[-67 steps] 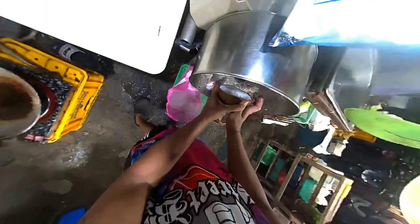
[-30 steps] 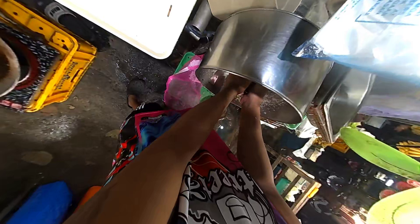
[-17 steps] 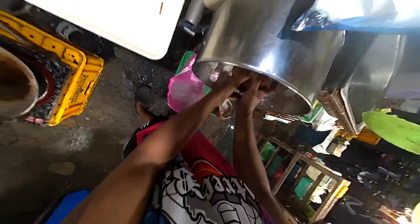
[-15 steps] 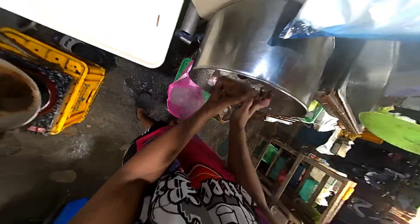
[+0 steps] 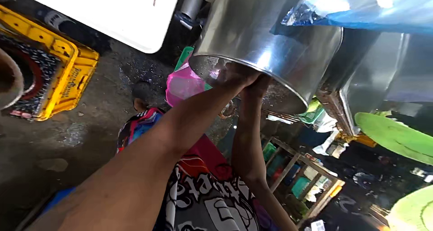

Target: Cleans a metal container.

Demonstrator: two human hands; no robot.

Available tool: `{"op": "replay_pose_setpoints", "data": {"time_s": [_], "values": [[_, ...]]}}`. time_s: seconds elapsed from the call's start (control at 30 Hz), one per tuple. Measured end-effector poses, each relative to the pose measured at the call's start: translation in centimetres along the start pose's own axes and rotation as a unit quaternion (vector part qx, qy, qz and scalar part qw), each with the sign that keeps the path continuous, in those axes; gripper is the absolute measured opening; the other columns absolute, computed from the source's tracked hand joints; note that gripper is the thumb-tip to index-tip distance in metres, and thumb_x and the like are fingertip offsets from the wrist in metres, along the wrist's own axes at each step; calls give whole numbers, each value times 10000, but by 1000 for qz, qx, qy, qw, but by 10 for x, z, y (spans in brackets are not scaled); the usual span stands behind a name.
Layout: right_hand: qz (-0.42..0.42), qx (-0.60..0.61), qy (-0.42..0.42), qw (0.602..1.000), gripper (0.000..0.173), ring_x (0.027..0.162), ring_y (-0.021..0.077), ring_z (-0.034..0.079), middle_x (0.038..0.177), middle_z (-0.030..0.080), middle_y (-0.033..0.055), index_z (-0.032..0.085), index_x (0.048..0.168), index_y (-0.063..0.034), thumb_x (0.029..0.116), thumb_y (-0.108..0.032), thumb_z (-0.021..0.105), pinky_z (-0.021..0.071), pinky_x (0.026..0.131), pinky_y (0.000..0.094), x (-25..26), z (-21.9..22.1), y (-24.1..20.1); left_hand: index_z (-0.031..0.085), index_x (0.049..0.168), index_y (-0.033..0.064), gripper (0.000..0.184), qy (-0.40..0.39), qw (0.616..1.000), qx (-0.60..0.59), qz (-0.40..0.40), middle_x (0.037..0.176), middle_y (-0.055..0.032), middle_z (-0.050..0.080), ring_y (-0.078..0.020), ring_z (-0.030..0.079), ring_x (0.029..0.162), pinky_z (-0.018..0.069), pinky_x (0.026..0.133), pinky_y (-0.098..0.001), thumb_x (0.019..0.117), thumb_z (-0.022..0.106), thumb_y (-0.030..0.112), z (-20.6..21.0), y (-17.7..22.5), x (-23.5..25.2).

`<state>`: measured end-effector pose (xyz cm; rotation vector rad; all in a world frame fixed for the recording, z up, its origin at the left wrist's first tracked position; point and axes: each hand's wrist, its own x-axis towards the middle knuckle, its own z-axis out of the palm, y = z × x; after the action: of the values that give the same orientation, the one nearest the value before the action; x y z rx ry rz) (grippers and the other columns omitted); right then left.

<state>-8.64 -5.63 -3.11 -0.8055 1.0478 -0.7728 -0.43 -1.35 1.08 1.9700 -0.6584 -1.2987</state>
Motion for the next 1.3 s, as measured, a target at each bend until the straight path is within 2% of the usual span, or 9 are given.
{"op": "replay_pose_setpoints", "data": {"time_s": [0.13, 0.3, 0.43, 0.6, 0.73, 1.03, 1.13, 1.2, 1.3], "values": [[15, -109, 14, 994, 420, 1058, 133, 612, 1114, 611, 53, 497, 1290, -102, 1131, -348, 197, 543, 929, 365, -16, 21, -13, 648, 1338, 111, 626, 121, 992, 2, 46, 1384, -219, 605, -418, 529, 1322, 372, 1040, -691, 931, 561, 578, 32, -21, 21], [1, -195, 46, 980, 332, 1065, 159, 607, 1135, 597, 95, 496, 1288, -34, 1128, -211, 266, 540, 928, 372, -19, 31, -16, 547, 1409, -31, 481, -23, 997, -79, 8, 1504, -274, 479, -417, 380, 1455, 254, 1192, -576, 1032, 592, 264, -21, -1, -20], [-10, -191, 52, 980, 319, 989, 141, 615, 1061, 600, 73, 509, 1245, -47, 1127, -189, 249, 552, 877, 357, -17, 35, -15, 567, 1385, -40, 464, -22, 995, -95, 12, 1469, -281, 512, -418, 417, 1428, 280, 1179, -570, 1028, 604, 255, -26, -4, -21], [-69, -243, 37, 967, 158, 906, 98, 645, 975, 639, 40, 542, 1182, -33, 1068, -71, 440, 579, 808, 320, -3, 0, 0, 611, 1311, -56, 430, -4, 993, -119, 3, 1375, -286, 582, -419, 510, 1339, 359, 1124, -571, 1016, 631, 256, -27, -12, -17], [-41, -298, 128, 945, 132, 805, 72, 601, 931, 592, 44, 541, 1166, 2, 1053, -34, 483, 554, 726, 272, -16, 29, -6, 591, 1322, -76, 427, 2, 989, -146, 16, 1382, -301, 568, -417, 496, 1351, 355, 1142, -537, 1001, 651, 199, -23, -20, -14], [-5, -340, 145, 929, 257, 833, 181, 584, 1004, 577, 120, 525, 1255, 25, 1081, -157, 471, 538, 738, 380, -8, 29, -3, 573, 1361, -64, 454, -21, 988, -151, -7, 1378, -282, 581, -377, 526, 1329, 377, 1128, -509, 998, 658, 196, -22, -24, -9], [-28, -356, 131, 925, 219, 761, 187, 596, 926, 590, 144, 556, 1185, 68, 1048, -101, 532, 552, 688, 384, 1, 20, 2, 588, 1321, -55, 403, -29, 980, -193, -38, 1260, -258, 628, -302, 631, 1122, 505, 978, -438, 984, 675, 148, -2, -35, 5], [-81, -353, 106, 926, 270, 849, 201, 636, 992, 637, 191, 567, 1224, 113, 1002, -39, 584, 572, 767, 390, 0, 11, 5, 565, 1348, -64, 358, -40, 957, -285, -44, 1260, -246, 626, -267, 648, 1081, 543, 945, -402, 1046, 564, 129, 12, -46, 12], [-179, -271, 73, 943, 760, 1104, 171, 646, 1288, 563, 210, 191, 1523, 68, 950, -77, 669, 577, 942, 367, -36, 1, 20, 504, 1385, -47, 413, -13, 888, -460, 20, 1203, -191, 653, -218, 667, 1031, 577, 897, -387, 1034, 567, 162, 25, -80, -14]]}}
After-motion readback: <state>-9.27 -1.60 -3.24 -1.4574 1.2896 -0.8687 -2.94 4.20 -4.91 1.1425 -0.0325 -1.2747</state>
